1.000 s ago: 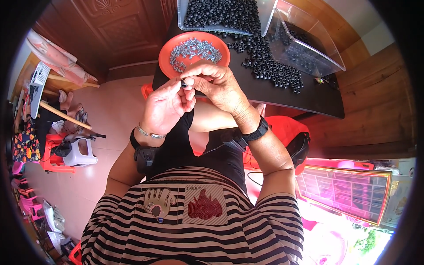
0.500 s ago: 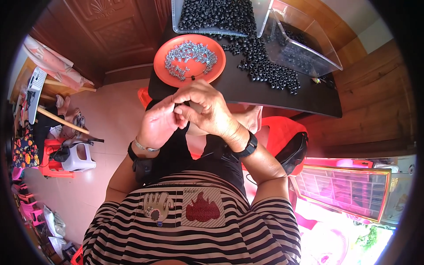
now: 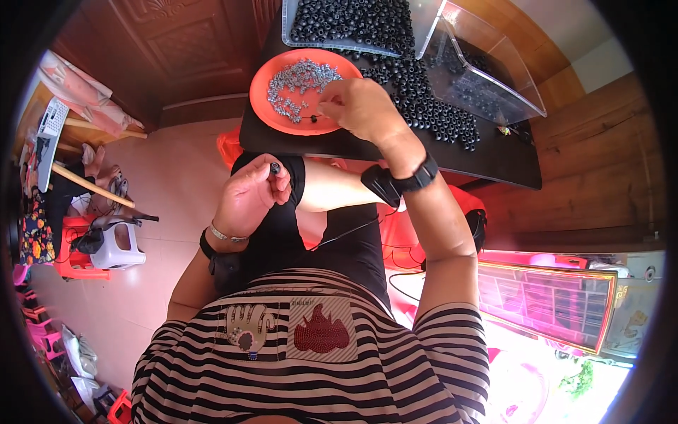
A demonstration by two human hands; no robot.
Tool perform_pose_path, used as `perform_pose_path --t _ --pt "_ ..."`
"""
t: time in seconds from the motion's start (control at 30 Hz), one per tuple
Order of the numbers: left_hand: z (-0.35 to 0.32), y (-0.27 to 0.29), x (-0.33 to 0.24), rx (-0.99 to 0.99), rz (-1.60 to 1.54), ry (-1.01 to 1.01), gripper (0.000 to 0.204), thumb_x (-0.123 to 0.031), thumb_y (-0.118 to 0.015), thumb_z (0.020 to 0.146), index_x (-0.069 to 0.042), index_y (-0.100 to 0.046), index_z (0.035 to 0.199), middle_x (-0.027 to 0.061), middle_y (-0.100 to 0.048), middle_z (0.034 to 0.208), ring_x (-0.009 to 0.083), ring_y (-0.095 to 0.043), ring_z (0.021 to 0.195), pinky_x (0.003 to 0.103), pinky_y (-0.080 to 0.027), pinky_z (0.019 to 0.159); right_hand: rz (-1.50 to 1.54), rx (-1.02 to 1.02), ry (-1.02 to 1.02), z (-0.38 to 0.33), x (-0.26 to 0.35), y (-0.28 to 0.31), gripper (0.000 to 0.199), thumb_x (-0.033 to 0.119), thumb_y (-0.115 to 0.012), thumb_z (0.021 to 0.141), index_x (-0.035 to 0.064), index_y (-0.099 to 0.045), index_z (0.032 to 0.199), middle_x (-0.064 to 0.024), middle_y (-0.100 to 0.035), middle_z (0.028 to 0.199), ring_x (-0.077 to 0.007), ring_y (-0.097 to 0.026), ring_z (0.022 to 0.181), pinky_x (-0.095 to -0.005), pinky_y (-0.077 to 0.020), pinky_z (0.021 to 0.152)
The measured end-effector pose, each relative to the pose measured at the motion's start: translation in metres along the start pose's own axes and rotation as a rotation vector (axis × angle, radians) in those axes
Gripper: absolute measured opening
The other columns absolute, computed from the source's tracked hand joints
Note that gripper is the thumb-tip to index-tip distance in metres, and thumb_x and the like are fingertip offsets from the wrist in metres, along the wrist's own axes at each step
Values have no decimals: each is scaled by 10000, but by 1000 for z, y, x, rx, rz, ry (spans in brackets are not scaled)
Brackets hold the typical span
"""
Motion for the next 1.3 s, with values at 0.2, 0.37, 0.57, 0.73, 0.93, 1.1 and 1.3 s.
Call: perform_pose_path --t 0.2,0.37,0.57,0.73,0.93,1.1,1.3 --pt "-3 2 -5 -18 6 -15 214 -249 -441 954 -51 -517 933 54 -526 836 165 -515 745 271 -401 692 -173 194 52 21 -1 -33 205 261 -667 770 93 -703 881 -132 -666 767 -289 -638 740 -377 -490 702" --pt "-5 2 -6 -32 25 -13 217 -257 -438 953 -55 -513 933 51 -523 839 163 -508 749 272 -395 696 -60 197 89 23 0 -29 192 175 -659 782 61 -694 932 -116 -680 799 -265 -652 765 -350 -496 719" --pt "1 -6 -8 22 -10 -27 224 -266 -458 944 -47 -506 946 56 -513 849 167 -492 763 275 -391 695 881 184 -69 -8 2 -23 196 102 -603 888 3 -659 1048 -28 -661 883 -88 -590 779 -244 -483 728" --pt "9 -15 -7 119 -70 -67 244 -247 -461 942 -19 -523 1003 72 -567 889 165 -555 763 265 -409 698 1358 202 -99 -37 22 -44 182 87 -585 909 -4 -636 1059 -61 -644 897 -114 -592 799 -238 -489 753" --pt "10 -24 -5 175 -88 -105 245 -250 -454 946 -22 -522 1009 77 -562 884 174 -553 775 273 -411 701 1567 153 -39 -48 32 -54 147 75 -592 906 -4 -621 1027 -60 -644 882 -114 -600 775 -241 -497 716" --pt "9 -21 -3 178 -120 -127 238 -250 -441 955 -29 -519 996 80 -556 866 184 -540 768 282 -403 699 1386 40 40 -59 40 -57 102 42 -593 901 5 -617 994 -60 -640 840 -117 -617 735 -248 -501 713" --pt "8 -14 3 168 -140 -95 230 -244 -437 957 -29 -513 988 81 -563 870 184 -547 771 285 -406 706 1236 71 86 -67 37 -52 135 -74 -610 844 -21 -606 969 -63 -635 909 -133 -630 826 -255 -511 781"
Point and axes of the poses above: each hand's wrist, its own z-axis towards the middle knuckle, its own y-axis out of the back of the hand, x = y × z, the point moved 4 cm from there along z, towards the middle knuckle
